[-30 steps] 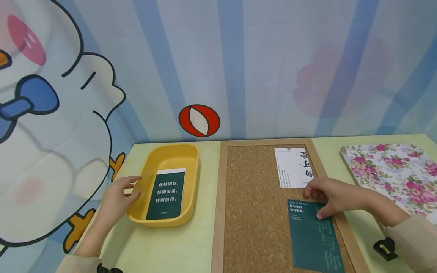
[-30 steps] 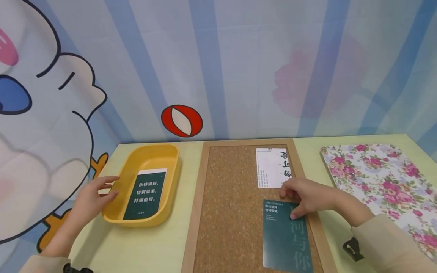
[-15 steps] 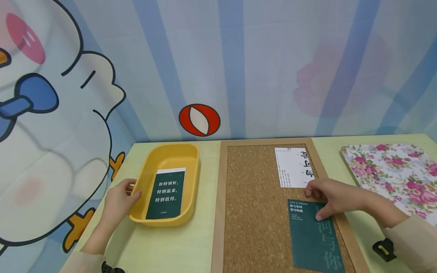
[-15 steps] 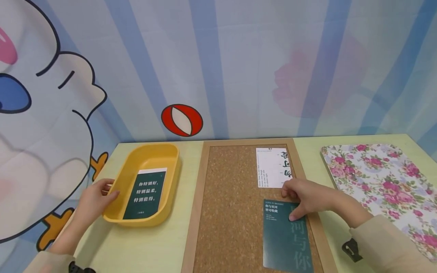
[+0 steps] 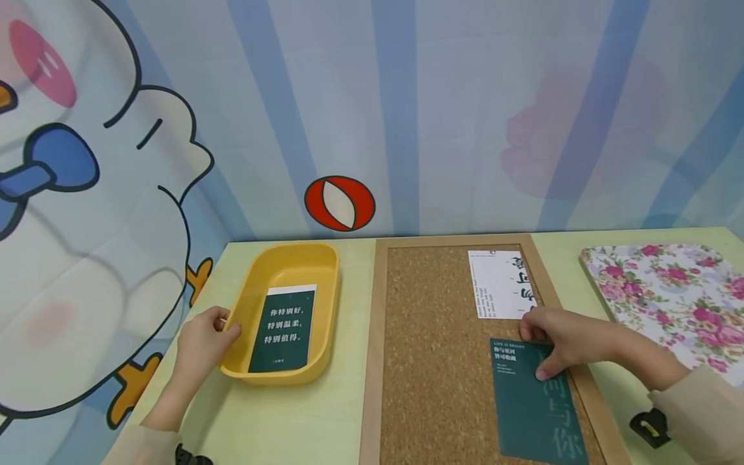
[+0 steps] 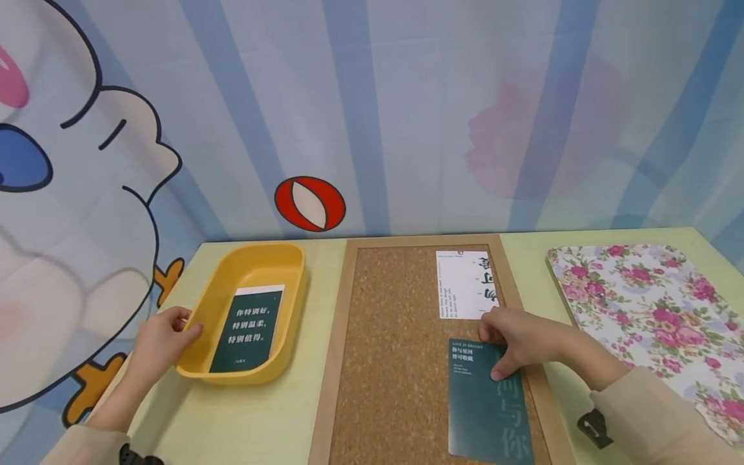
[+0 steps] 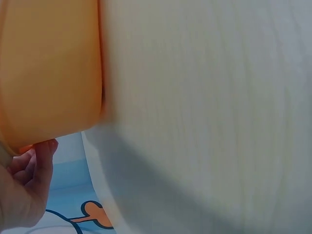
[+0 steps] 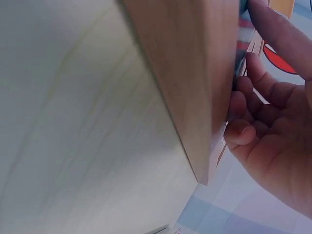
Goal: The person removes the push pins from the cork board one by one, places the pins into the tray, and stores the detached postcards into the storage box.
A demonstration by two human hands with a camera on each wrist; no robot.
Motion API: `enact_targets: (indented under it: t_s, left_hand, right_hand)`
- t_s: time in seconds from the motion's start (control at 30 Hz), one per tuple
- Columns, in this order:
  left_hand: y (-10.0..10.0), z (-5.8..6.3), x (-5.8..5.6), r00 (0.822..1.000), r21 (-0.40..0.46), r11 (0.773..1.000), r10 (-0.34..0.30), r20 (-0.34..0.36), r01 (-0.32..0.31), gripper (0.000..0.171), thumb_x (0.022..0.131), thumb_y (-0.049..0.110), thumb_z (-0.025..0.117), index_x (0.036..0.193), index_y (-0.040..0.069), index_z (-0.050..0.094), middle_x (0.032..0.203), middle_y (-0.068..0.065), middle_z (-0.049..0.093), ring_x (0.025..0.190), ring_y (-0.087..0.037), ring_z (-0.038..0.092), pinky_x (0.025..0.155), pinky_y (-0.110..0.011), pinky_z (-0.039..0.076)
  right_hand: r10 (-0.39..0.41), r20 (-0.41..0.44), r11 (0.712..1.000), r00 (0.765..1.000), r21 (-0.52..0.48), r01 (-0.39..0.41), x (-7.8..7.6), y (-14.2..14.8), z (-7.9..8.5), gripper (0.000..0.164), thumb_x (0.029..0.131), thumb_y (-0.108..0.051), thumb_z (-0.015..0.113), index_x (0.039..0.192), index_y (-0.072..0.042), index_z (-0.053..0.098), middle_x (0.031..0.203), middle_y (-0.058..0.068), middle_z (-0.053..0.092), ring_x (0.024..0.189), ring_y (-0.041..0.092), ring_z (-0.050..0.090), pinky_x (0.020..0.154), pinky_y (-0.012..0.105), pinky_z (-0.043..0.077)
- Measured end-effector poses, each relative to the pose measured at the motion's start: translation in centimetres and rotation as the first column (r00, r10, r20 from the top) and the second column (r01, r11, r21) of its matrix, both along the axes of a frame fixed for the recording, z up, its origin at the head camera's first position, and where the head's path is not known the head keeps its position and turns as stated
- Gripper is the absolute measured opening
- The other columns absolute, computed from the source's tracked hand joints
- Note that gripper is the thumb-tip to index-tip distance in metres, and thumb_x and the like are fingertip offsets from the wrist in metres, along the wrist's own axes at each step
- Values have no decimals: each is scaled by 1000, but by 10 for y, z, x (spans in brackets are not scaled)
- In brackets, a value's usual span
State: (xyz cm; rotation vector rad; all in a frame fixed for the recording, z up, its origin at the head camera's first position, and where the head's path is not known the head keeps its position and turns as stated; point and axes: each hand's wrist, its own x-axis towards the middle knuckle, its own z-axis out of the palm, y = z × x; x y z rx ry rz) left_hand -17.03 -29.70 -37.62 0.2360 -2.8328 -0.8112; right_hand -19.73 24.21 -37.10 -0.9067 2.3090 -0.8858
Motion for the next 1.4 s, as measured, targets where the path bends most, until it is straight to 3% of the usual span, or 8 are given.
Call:
enact_targets:
  t_s: [0.3, 0.7, 0.83, 1.07, 1.23, 1.4]
  left_hand:
    - [0, 2, -1, 1000, -17, 1000, -17, 8, 17, 19, 82, 9, 62, 91, -7, 58, 67, -10, 51, 57, -21, 47, 46, -27, 39]
    - [-7, 6, -4, 997, 4, 998, -59, 52, 59, 23, 79, 9, 66, 91, -9, 58, 69, -11, 53, 59, -21, 48, 49, -28, 41]
    - [-12, 12, -5, 988, 65, 994, -97, 122, 90, 28, 82, 12, 66, 96, -11, 59, 80, -16, 59, 66, -22, 52, 54, -28, 45]
    - [-22, 21, -9, 947, 258, 961, -172, 272, 101, 41, 87, 16, 63, 113, -14, 52, 96, -19, 59, 73, -17, 57, 65, -30, 53]
    - [-28, 20, -11, 930, 335, 939, -188, 316, 76, 45, 87, 18, 66, 116, -13, 50, 91, -10, 60, 74, -14, 56, 68, -27, 53]
    - [-28, 20, -10, 928, 368, 928, -190, 321, 63, 48, 86, 19, 68, 117, -13, 49, 84, -5, 59, 72, -12, 57, 68, -26, 53]
  right_hand:
    - [-161, 55, 981, 985, 122, 153, 6, -10, 5, 45, 64, -17, 85, 87, -4, 49, 67, 0, 36, 62, 14, 35, 55, 28, 30]
    - [-107, 79, 992, 991, 74, 101, 4, -7, 1, 45, 65, -18, 84, 86, -4, 47, 65, -2, 33, 59, 10, 32, 54, 27, 28]
    - [-97, 57, 993, 994, 69, 93, 4, -7, 1, 46, 65, -18, 84, 86, -4, 46, 66, -2, 32, 60, 10, 30, 54, 28, 27]
    - [-107, 7, 989, 994, 99, 106, 6, -7, 3, 47, 65, -21, 84, 86, -5, 45, 69, 0, 33, 63, 11, 30, 55, 29, 26]
    - [-116, 8, 987, 993, 113, 115, 6, -7, 3, 47, 65, -21, 85, 87, -6, 45, 70, 0, 34, 63, 12, 31, 55, 29, 27]
    - [-112, 30, 989, 993, 99, 109, 6, -7, 3, 46, 66, -21, 84, 90, -6, 48, 69, -1, 34, 62, 10, 30, 55, 29, 27]
